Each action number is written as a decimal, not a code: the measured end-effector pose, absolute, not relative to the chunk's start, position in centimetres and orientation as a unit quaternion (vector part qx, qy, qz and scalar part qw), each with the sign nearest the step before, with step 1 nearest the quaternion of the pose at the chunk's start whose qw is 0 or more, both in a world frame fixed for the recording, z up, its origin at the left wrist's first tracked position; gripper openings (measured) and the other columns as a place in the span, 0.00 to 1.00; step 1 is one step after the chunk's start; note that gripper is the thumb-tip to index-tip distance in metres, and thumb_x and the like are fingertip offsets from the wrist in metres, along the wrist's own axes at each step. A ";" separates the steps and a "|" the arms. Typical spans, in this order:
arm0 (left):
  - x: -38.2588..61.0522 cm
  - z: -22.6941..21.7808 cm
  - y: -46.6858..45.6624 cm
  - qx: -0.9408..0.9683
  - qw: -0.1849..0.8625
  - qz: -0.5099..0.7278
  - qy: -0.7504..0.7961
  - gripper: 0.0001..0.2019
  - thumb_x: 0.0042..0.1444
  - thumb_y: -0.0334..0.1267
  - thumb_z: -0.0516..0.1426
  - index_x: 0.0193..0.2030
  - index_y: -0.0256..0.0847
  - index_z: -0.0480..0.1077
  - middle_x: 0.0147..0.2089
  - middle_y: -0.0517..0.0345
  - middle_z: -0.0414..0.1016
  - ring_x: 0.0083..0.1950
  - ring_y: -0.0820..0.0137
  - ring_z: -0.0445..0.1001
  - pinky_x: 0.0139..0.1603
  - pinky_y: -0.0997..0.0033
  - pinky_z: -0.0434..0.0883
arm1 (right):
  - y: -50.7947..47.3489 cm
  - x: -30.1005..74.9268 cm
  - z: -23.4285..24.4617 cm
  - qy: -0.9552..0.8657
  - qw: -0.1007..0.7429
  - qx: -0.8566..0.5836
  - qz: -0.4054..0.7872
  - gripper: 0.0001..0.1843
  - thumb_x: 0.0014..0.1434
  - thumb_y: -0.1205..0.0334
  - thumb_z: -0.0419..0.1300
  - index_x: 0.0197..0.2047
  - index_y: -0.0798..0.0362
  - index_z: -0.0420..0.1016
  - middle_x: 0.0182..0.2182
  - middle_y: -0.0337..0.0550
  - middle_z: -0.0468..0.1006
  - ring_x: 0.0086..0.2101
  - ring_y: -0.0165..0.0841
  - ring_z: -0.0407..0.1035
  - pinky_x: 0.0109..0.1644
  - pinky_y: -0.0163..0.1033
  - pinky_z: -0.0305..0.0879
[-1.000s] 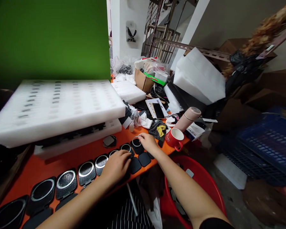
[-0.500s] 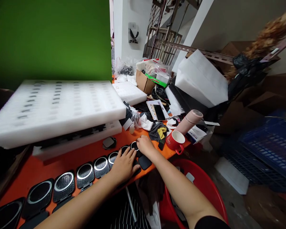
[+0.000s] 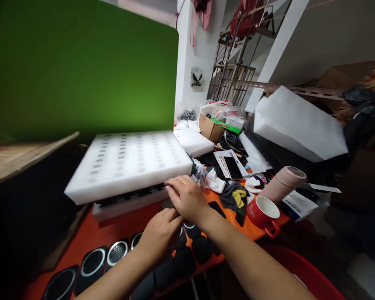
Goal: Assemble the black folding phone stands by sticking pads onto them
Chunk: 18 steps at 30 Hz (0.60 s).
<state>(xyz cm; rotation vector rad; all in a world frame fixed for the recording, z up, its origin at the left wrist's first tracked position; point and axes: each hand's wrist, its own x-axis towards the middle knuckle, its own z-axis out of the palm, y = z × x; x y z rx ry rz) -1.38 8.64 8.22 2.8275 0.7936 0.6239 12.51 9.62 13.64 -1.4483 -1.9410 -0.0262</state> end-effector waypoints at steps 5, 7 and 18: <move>-8.1 14.9 14.3 0.889 -0.042 0.294 0.349 0.16 0.60 0.34 0.47 0.52 0.42 0.69 0.45 0.49 0.75 0.44 0.61 0.72 0.45 0.60 0.69 | 18.7 8.2 19.0 -0.766 0.334 -0.550 0.008 0.13 0.62 0.62 0.50 0.43 0.52 0.75 0.42 0.43 0.78 0.45 0.35 0.68 0.50 0.38 0.61; -10.0 16.1 16.4 0.863 -0.072 0.275 0.417 0.19 0.60 0.42 0.49 0.56 0.41 0.67 0.56 0.45 0.70 0.54 0.56 0.68 0.52 0.55 0.66 | 22.9 7.7 20.0 -0.749 0.276 -0.601 0.040 0.14 0.63 0.62 0.49 0.46 0.51 0.74 0.45 0.42 0.77 0.46 0.33 0.69 0.48 0.35 0.62; -11.7 14.8 18.3 0.846 -0.076 0.209 0.485 0.24 0.58 0.49 0.51 0.60 0.44 0.62 0.61 0.47 0.66 0.62 0.55 0.62 0.60 0.48 0.59 | 34.8 5.7 20.8 -0.758 0.077 -0.647 0.024 0.13 0.53 0.65 0.58 0.42 0.49 0.79 0.49 0.49 0.74 0.45 0.42 0.70 0.45 0.38 0.63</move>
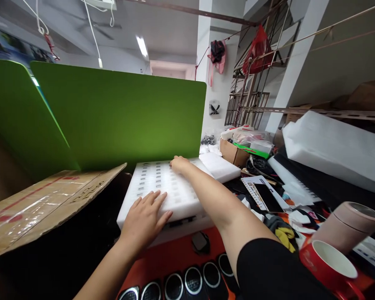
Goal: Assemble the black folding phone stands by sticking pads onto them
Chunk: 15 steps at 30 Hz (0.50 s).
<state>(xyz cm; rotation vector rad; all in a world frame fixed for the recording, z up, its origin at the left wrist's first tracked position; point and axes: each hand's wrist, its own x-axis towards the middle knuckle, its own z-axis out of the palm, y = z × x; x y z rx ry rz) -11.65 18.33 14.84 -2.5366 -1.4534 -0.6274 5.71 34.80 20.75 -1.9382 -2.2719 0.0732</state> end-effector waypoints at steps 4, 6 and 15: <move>-11.8 15.0 18.5 -0.845 0.061 -0.212 -0.487 0.25 0.57 0.50 0.52 0.60 0.44 0.62 0.61 0.46 0.66 0.62 0.55 0.62 0.60 0.48 0.58 | 36.5 6.1 20.9 -0.771 0.049 -0.634 0.026 0.14 0.56 0.63 0.55 0.44 0.49 0.78 0.47 0.46 0.76 0.43 0.37 0.70 0.42 0.34 0.63; -11.8 15.6 18.7 -0.848 0.051 -0.209 -0.485 0.24 0.57 0.51 0.52 0.58 0.44 0.64 0.59 0.47 0.69 0.60 0.55 0.65 0.59 0.50 0.59 | 37.1 6.4 20.9 -0.776 0.050 -0.628 0.014 0.16 0.58 0.64 0.52 0.48 0.50 0.75 0.46 0.44 0.76 0.43 0.36 0.70 0.41 0.33 0.63; -10.3 19.5 22.8 -0.815 -0.030 -0.190 -0.547 0.21 0.60 0.48 0.45 0.30 0.41 0.75 0.32 0.48 0.79 0.37 0.56 0.75 0.34 0.63 0.66 | 37.4 5.4 20.7 -0.796 0.022 -0.603 -0.038 0.12 0.53 0.64 0.58 0.41 0.52 0.78 0.46 0.51 0.74 0.44 0.42 0.69 0.42 0.37 0.62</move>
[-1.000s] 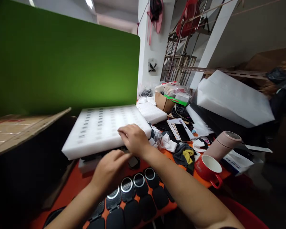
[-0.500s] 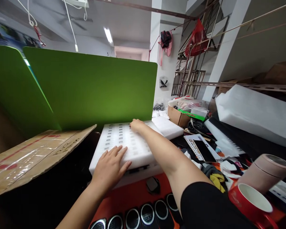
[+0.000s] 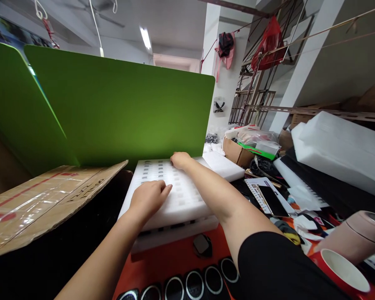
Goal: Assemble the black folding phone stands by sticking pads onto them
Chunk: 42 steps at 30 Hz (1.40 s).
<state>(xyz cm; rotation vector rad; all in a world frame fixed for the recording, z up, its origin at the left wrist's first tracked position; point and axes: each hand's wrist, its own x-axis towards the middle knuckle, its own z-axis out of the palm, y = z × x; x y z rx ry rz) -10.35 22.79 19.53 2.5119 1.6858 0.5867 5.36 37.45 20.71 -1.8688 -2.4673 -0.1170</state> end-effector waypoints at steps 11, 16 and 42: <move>-10.9 18.4 24.3 0.777 0.097 0.251 0.569 0.15 0.58 0.45 0.48 0.38 0.45 0.73 0.35 0.54 0.79 0.39 0.58 0.74 0.37 0.64 0.66 | 39.1 7.5 19.7 -0.751 0.149 -0.640 0.065 0.13 0.58 0.59 0.57 0.44 0.54 0.74 0.43 0.47 0.77 0.40 0.36 0.71 0.41 0.34 0.64; -11.1 18.1 24.8 0.730 0.125 0.335 0.582 0.25 0.59 0.44 0.48 0.61 0.36 0.58 0.56 0.45 0.71 0.42 0.64 0.75 0.47 0.66 0.67 | 37.3 6.7 21.4 -0.741 0.247 -0.618 0.088 0.18 0.66 0.60 0.44 0.51 0.58 0.68 0.43 0.51 0.76 0.38 0.32 0.71 0.40 0.34 0.65; -11.3 17.1 25.5 0.735 0.134 0.341 0.571 0.19 0.57 0.42 0.47 0.51 0.46 0.71 0.33 0.57 0.80 0.44 0.60 0.74 0.41 0.65 0.67 | 36.5 5.0 19.2 -0.802 -0.023 -0.562 -0.198 0.15 0.58 0.74 0.47 0.41 0.59 0.74 0.42 0.51 0.77 0.44 0.42 0.69 0.46 0.44 0.63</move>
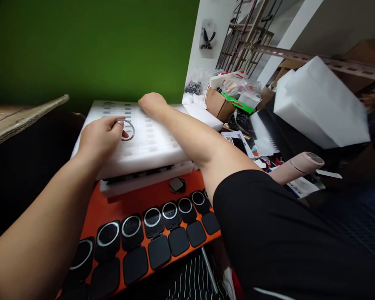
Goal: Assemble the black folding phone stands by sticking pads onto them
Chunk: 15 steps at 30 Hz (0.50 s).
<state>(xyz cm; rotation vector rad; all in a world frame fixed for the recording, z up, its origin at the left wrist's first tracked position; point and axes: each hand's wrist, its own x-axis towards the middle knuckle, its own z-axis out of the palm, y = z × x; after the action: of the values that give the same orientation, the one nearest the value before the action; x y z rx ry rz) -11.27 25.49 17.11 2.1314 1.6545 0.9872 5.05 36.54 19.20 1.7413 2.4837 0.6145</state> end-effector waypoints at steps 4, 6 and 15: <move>-11.3 16.9 25.6 0.734 0.129 0.341 0.573 0.19 0.58 0.41 0.47 0.51 0.45 0.71 0.32 0.57 0.80 0.42 0.61 0.75 0.41 0.67 0.67 | 36.5 5.1 18.8 0.798 0.009 0.578 0.171 0.13 0.57 0.74 0.49 0.41 0.59 0.72 0.40 0.51 0.76 0.44 0.43 0.68 0.47 0.45 0.61; -11.2 17.0 25.6 0.734 0.124 0.337 0.576 0.19 0.58 0.41 0.47 0.51 0.45 0.71 0.32 0.57 0.80 0.42 0.61 0.75 0.40 0.67 0.67 | 36.7 5.6 18.5 0.790 -0.041 0.595 0.142 0.10 0.58 0.71 0.50 0.41 0.59 0.71 0.40 0.51 0.75 0.43 0.42 0.68 0.47 0.45 0.61; -10.9 17.2 25.5 0.734 0.115 0.317 0.589 0.19 0.56 0.41 0.47 0.51 0.45 0.72 0.34 0.57 0.80 0.44 0.62 0.75 0.42 0.69 0.66 | 33.7 9.2 20.9 0.700 -0.370 0.610 -0.030 0.16 0.68 0.57 0.40 0.46 0.58 0.62 0.36 0.41 0.70 0.38 0.31 0.68 0.44 0.40 0.61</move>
<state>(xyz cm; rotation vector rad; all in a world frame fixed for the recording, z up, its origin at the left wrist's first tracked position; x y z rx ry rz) -10.94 25.55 17.20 2.1519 1.7251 0.9288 9.17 33.69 20.89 2.5595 2.9390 -0.1272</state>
